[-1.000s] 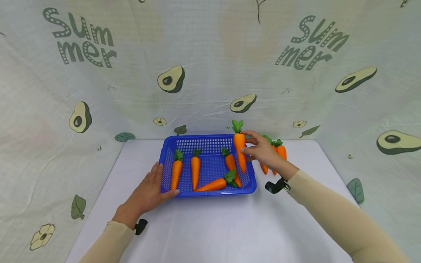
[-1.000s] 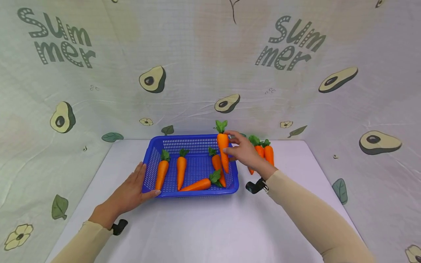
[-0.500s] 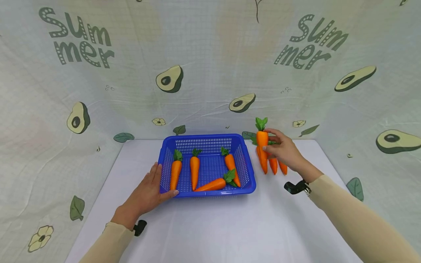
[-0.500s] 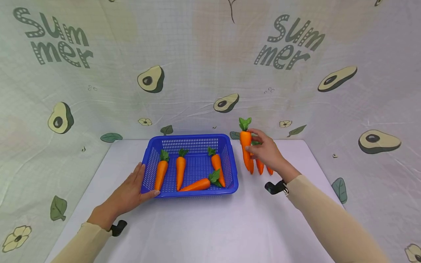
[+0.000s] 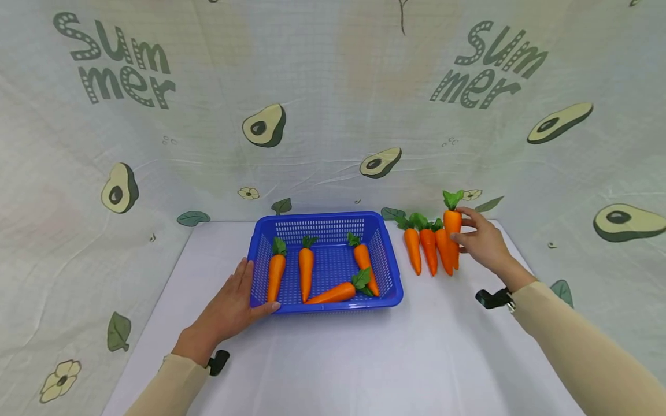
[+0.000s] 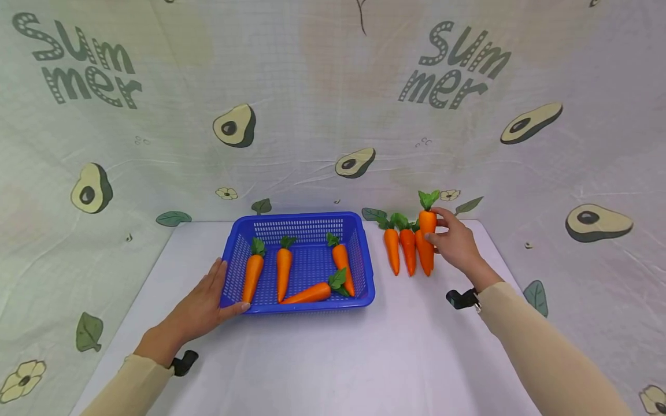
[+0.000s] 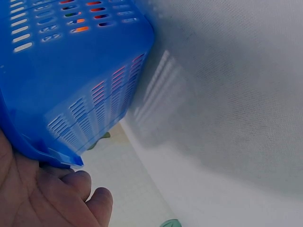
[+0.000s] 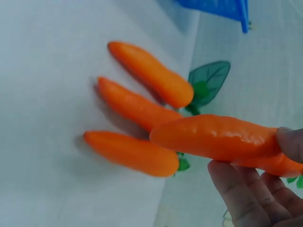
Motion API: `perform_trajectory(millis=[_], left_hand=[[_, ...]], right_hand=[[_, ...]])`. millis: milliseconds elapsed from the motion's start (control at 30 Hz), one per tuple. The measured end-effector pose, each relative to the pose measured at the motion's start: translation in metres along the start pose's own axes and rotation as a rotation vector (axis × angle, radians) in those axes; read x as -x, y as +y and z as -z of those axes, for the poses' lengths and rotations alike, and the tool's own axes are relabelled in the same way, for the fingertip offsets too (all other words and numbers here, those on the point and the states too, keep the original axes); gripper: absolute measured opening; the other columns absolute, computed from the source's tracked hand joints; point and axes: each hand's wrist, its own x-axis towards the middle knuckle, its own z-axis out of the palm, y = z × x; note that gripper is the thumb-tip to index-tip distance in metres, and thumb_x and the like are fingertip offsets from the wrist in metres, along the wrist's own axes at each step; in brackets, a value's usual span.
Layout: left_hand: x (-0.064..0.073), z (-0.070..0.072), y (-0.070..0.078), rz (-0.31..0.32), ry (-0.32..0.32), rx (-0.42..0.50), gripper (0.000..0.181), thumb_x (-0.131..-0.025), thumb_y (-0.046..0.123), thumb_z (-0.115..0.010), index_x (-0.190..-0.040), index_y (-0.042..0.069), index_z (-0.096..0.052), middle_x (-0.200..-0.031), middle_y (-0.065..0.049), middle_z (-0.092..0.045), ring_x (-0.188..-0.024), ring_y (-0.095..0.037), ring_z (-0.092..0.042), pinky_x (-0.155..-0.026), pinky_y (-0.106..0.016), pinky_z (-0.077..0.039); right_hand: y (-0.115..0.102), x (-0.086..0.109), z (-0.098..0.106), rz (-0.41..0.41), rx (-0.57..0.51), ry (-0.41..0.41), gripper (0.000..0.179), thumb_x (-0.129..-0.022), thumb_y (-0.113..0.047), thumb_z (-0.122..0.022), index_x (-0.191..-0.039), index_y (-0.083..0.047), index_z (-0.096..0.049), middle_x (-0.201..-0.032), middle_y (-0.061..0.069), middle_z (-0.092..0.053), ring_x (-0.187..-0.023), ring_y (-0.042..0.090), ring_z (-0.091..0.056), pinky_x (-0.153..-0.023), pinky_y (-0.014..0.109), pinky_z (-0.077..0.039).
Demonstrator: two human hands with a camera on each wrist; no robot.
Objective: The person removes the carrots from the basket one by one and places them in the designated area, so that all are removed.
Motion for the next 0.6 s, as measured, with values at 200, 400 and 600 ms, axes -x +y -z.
perform_trajectory(millis=[200,400,600], left_hand=[[0.0,-0.001,-0.001,0.001,0.001,0.003,0.131,-0.087,0.084,-0.058,-0.168,0.0,0.002,-0.176,-0.026,-0.001,-0.159,-0.052,-0.016,-0.124,-0.066,-0.024],[0.0,0.0,0.0,-0.001,0.003,0.001,0.131,-0.087,0.084,-0.058,-0.168,-0.001,0.001,-0.176,-0.027,-0.002,-0.159,-0.053,-0.017,-0.123,-0.067,-0.026],[0.0,0.002,0.002,0.0,-0.001,-0.003,0.13,-0.088,0.081,-0.061,-0.168,-0.002,0.0,-0.175,-0.027,-0.002,-0.158,-0.053,-0.018,-0.122,-0.067,-0.027]], right_hand=[[0.023,-0.006,0.009,-0.043,0.038,0.017,0.078,-0.104,-0.012,-0.064,-0.168,-0.008,-0.02,-0.154,0.041,-0.041,-0.112,0.053,-0.068,-0.078,0.047,-0.067],[0.036,-0.01,0.01,-0.089,0.062,0.016,0.077,-0.105,-0.01,-0.062,-0.168,-0.006,-0.019,-0.153,0.042,-0.039,-0.114,0.054,-0.066,-0.083,0.051,-0.065],[0.05,-0.014,0.007,-0.118,0.068,0.011,0.077,-0.104,-0.01,-0.063,-0.167,-0.004,-0.019,-0.151,0.042,-0.04,-0.112,0.055,-0.067,-0.08,0.049,-0.066]])
